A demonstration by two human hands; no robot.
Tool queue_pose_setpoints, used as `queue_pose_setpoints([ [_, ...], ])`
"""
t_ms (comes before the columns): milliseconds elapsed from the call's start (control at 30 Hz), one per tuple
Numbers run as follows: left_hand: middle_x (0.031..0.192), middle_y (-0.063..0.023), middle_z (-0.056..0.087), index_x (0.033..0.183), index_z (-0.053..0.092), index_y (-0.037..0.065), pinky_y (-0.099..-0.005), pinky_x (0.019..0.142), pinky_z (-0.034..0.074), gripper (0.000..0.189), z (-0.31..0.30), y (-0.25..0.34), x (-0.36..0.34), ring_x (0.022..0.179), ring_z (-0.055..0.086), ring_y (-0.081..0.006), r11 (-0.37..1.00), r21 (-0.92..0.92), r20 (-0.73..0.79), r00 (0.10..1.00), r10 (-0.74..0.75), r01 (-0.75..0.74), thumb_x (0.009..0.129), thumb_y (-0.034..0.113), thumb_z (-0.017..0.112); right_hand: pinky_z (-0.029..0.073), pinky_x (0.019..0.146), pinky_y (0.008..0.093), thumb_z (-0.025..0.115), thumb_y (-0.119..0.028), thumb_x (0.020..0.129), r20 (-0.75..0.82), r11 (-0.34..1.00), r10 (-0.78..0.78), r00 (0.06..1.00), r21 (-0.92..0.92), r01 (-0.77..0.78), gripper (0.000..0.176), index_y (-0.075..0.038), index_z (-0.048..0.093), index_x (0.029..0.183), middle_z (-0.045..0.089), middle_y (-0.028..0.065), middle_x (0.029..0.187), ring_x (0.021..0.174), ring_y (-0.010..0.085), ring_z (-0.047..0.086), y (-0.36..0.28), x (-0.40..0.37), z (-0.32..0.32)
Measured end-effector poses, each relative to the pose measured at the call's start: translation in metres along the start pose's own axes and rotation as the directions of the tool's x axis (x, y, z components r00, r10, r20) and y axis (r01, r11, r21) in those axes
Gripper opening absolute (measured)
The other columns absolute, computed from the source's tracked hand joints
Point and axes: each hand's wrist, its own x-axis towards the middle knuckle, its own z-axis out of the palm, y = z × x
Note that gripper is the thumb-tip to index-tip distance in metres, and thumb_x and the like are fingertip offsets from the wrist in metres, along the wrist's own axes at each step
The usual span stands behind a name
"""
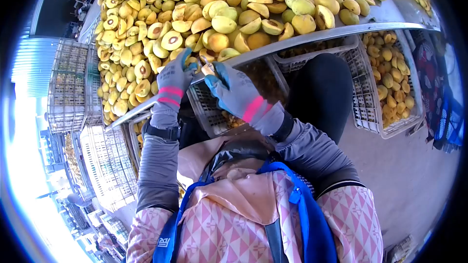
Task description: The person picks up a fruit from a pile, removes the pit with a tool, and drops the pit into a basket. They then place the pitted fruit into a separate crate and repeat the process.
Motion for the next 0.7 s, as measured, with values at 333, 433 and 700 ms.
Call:
queue_pose_setpoints([
  [333,0.116,-0.0066,0.064,0.112,0.055,0.019,-0.0383,0.086,0.05,0.041,-0.025,0.006,0.017,0.108,0.061,-0.0273,0.835,0.466,0.257,0.948,0.188,-0.292,0.074,0.024,0.071,0.049,0.062,0.0416,0.059,-0.021,0.09,-0.033,0.815,-0.365,0.931,-0.495,0.302,0.027,-0.003,0.056,0.111,0.065,0.0174,0.085,0.073,0.0341,0.063,0.008,-0.003,-0.016],
  [433,0.109,-0.0065,0.066,0.117,0.056,0.014,-0.0373,0.086,0.05,0.044,-0.005,-0.013,0.018,0.099,0.064,-0.028,0.962,-0.175,0.133,0.963,0.235,-0.211,0.075,0.01,0.069,0.049,0.067,0.0445,0.061,-0.024,0.089,-0.025,0.864,-0.306,0.952,-0.428,0.267,0.031,-0.002,0.056,0.111,0.064,0.0211,0.087,0.078,0.0406,0.062,0.009,-0.006,-0.014],
  [700,0.108,-0.0066,0.062,0.12,0.055,0.003,-0.0278,0.071,0.053,0.036,-0.023,0.011,-0.027,0.088,0.061,-0.0141,-0.017,-0.982,0.186,0.98,0.065,0.188,0.085,0.006,0.062,0.05,0.068,0.0456,0.063,-0.026,0.089,0.014,0.752,-0.446,0.895,-0.536,0.383,0.037,0.0,0.055,0.114,0.064,0.0226,0.086,0.081,0.04,0.063,-0.003,-0.006,-0.008],
])
